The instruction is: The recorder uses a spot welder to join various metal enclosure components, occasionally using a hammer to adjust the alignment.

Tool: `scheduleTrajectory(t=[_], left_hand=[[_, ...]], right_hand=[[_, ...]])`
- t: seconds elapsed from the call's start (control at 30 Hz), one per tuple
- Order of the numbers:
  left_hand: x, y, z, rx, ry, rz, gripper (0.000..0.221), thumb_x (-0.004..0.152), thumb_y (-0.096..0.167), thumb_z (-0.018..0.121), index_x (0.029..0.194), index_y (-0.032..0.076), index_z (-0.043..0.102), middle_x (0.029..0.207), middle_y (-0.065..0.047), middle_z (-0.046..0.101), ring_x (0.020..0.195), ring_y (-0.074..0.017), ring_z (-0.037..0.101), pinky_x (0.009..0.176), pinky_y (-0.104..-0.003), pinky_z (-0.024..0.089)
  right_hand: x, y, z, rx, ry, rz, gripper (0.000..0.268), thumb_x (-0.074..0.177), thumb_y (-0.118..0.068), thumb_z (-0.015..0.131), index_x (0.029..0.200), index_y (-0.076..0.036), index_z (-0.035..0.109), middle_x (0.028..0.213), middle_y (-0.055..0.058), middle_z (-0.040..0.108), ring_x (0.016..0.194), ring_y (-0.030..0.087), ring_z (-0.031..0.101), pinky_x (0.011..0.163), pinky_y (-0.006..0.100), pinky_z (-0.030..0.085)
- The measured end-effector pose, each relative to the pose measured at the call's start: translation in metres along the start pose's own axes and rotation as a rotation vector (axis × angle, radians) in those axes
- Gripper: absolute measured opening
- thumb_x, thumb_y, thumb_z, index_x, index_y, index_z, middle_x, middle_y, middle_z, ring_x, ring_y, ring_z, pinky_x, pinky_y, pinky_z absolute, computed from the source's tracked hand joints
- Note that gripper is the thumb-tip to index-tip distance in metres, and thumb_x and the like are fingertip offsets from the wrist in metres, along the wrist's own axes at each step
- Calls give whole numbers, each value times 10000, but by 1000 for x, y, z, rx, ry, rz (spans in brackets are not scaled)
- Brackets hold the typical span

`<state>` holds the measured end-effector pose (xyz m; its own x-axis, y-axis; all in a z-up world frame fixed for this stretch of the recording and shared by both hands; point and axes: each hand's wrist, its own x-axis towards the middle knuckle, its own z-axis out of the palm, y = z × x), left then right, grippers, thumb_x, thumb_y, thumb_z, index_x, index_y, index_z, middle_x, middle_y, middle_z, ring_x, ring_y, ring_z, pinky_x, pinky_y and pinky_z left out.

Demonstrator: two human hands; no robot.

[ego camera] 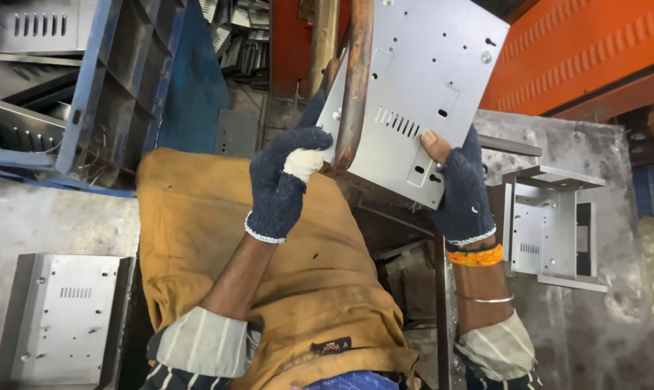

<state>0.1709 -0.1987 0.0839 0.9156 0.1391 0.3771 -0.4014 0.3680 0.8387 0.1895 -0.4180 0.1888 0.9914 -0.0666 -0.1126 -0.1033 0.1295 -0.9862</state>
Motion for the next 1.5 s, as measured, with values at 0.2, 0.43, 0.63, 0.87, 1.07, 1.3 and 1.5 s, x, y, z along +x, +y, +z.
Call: scheduleTrajectory(t=[0.2,0.43,0.63,0.87,1.07,1.3,1.5], left_hand=[[5,14,10,52,23,90,162,1046,73,602,1152,-8,694,1290,-130,711,1316,-219,627,1072,-336,513],[-5,5,7,49,61,56,201,1063,68,570,1186,-14,706,1226,-141,720,1247,-214,646,1059,-339,519],[1,34,10,446,-165,218,460,970,-11,547,1429,25,554,1445,-153,639,1317,-249,665,1092,-345,532],[-16,18,18,586,-43,155,568,895,-100,580,1437,74,579,1380,-157,688,1187,-274,735,993,-328,576],[-11,27,27,616,-21,301,658,804,-110,544,1436,72,555,1461,-226,600,1350,-372,620,1078,-387,530],[-19,26,24,614,-7,200,600,901,-48,583,1480,105,548,1483,-196,612,1262,-285,705,1009,-341,563],[-22,25,-1,606,39,187,476,1038,76,611,1498,48,495,1415,-161,656,1258,-261,698,1030,-343,548]], right_hand=[[5,5,-2,43,-69,-86,580,940,-149,662,1475,-34,469,1298,70,631,1135,167,645,955,336,575],[19,-6,0,9,-143,-91,621,881,-223,673,1432,4,498,1220,100,664,1052,178,684,873,324,598],[55,-3,-25,-47,-197,-102,609,908,-322,702,1377,42,570,1139,106,667,976,158,684,785,284,600],[69,-8,-24,-68,-309,-100,553,910,-283,703,1356,17,574,1127,81,676,958,142,683,777,277,601],[79,-13,-15,-101,-309,-90,571,880,-271,707,1362,7,579,1125,84,682,942,141,693,764,273,602],[82,-14,-12,-80,-300,-115,630,855,-264,724,1383,42,566,1131,100,690,974,177,697,822,314,596],[68,-3,6,-7,-285,-141,612,836,-242,740,1365,29,595,1117,92,689,992,166,694,829,310,601]])
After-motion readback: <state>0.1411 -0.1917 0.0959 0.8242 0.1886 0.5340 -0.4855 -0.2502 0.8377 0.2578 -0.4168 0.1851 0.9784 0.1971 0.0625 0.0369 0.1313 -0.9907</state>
